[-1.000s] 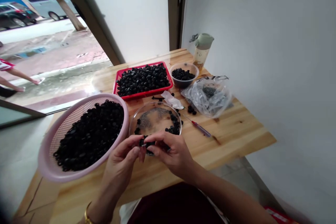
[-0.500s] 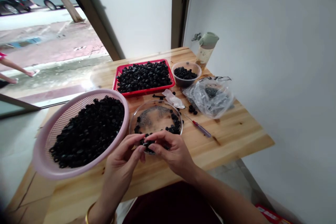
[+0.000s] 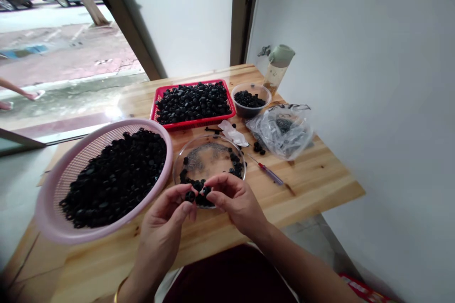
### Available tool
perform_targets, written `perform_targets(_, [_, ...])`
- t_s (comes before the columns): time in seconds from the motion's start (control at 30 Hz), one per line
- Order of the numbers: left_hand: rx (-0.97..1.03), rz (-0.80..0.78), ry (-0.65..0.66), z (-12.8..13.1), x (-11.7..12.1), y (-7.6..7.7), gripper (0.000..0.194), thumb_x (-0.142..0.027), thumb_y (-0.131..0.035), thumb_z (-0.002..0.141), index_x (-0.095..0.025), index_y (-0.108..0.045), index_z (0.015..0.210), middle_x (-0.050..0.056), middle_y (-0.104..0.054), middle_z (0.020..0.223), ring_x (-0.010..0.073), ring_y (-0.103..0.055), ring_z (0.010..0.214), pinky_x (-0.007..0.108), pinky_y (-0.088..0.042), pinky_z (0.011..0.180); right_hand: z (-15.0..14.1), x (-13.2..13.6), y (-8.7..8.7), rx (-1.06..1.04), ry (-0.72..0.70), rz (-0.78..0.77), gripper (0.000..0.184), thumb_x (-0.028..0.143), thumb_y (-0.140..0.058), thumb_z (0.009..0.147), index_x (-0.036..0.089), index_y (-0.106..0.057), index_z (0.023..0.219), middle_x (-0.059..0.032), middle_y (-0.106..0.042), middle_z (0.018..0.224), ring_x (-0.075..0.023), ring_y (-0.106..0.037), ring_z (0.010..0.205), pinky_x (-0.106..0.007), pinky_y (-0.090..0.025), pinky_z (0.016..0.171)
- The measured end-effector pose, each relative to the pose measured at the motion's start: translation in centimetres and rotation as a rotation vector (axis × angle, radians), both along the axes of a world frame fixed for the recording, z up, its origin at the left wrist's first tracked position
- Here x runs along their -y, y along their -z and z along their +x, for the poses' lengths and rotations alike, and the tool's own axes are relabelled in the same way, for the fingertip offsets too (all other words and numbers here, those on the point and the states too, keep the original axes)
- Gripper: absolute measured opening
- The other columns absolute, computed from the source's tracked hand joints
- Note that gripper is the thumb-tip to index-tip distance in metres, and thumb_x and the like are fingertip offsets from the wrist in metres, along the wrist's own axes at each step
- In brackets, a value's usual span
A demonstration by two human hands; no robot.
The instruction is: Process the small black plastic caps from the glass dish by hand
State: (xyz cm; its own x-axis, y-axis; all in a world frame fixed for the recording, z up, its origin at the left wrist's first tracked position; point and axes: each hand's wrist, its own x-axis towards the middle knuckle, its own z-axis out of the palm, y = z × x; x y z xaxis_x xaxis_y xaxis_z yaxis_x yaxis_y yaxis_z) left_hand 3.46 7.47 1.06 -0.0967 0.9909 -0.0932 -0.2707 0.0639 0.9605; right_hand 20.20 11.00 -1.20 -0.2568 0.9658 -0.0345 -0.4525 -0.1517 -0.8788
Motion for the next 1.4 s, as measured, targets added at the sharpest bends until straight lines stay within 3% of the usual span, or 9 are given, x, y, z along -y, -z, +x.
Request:
perform_targets(0.23, [0.335, -0.141, -0.03, 0.0, 0.0, 1.0, 0.025, -0.034, -0.094, 0.07, -0.024, -0.085, 0.092, 0.003, -0.08, 0.087, 0.0078, -0.066, 0.06, 0.016, -0.055, 0.057, 0.1, 0.4, -2.8, 0.502, 0.145, 0.571, 0.012, 0.016, -0.076, 0.089, 0.02, -0.074, 0.099, -0.0026, -0.071, 0.091, -0.0089, -0.053, 0.063, -0.021, -0.044, 0.057])
perform_targets(0.43, [0.39, -0.219, -0.096, -0.1, 0.3, 2.2, 0.028, -0.033, -0.097, 0.066, -0.025, -0.085, 0.09, 0.003, -0.081, 0.091, 0.0102, -0.072, 0.069, 0.016, -0.058, 0.062, -0.5, 0.5, -3.2, 0.628, 0.17, 0.778, 0.011, 0.012, -0.07, 0.093, 0.016, -0.071, 0.102, -0.0065, -0.073, 0.094, -0.0128, -0.062, 0.075, -0.023, -0.052, 0.068])
perform_targets(0.63, [0.345, -0.186, -0.083, -0.4, 0.5, 2.3, 0.029, -0.033, -0.096, 0.066, -0.024, -0.085, 0.092, 0.002, -0.078, 0.085, 0.0091, -0.068, 0.065, 0.018, -0.059, 0.063, -0.8, 0.6, -3.3, 0.671, 0.169, 0.831, 0.008, 0.012, -0.067, 0.095, 0.014, -0.07, 0.103, -0.0082, -0.073, 0.094, -0.0164, -0.068, 0.086, -0.026, -0.056, 0.075])
perform_targets(1.07, [0.226, -0.025, -0.041, -0.9, 0.9, 2.1, 0.019, -0.027, -0.093, 0.072, -0.027, -0.085, 0.089, 0.003, -0.072, 0.1, 0.0095, -0.067, 0.069, 0.018, -0.057, 0.06, -0.8, 0.8, -3.2, 0.673, 0.1, 0.819, 0.01, 0.016, -0.067, 0.099, 0.018, -0.073, 0.107, -0.0073, -0.073, 0.097, -0.0154, -0.069, 0.086, -0.025, -0.058, 0.074])
perform_targets(1.27, [0.19, 0.081, 0.036, -1.5, 0.7, 2.1, 0.016, -0.025, -0.089, 0.077, -0.03, -0.085, 0.091, 0.002, -0.07, 0.095, 0.0081, -0.065, 0.067, 0.018, -0.057, 0.062, -0.5, 0.7, -3.4, 0.611, 0.025, 0.757, 0.009, 0.02, -0.071, 0.098, 0.019, -0.077, 0.104, -0.0061, -0.074, 0.094, -0.0135, -0.07, 0.08, -0.023, -0.058, 0.072])
perform_targets(1.4, [0.133, 0.104, 0.052, -2.0, 0.7, 2.1, 0.016, -0.024, -0.089, 0.077, -0.029, -0.086, 0.092, 0.004, -0.07, 0.094, 0.0116, -0.067, 0.073, 0.018, -0.057, 0.061, -0.5, 0.7, -3.4, 0.585, 0.01, 0.762, 0.01, 0.019, -0.071, 0.097, 0.019, -0.079, 0.104, -0.0063, -0.074, 0.093, -0.0127, -0.069, 0.079, -0.022, -0.057, 0.071])
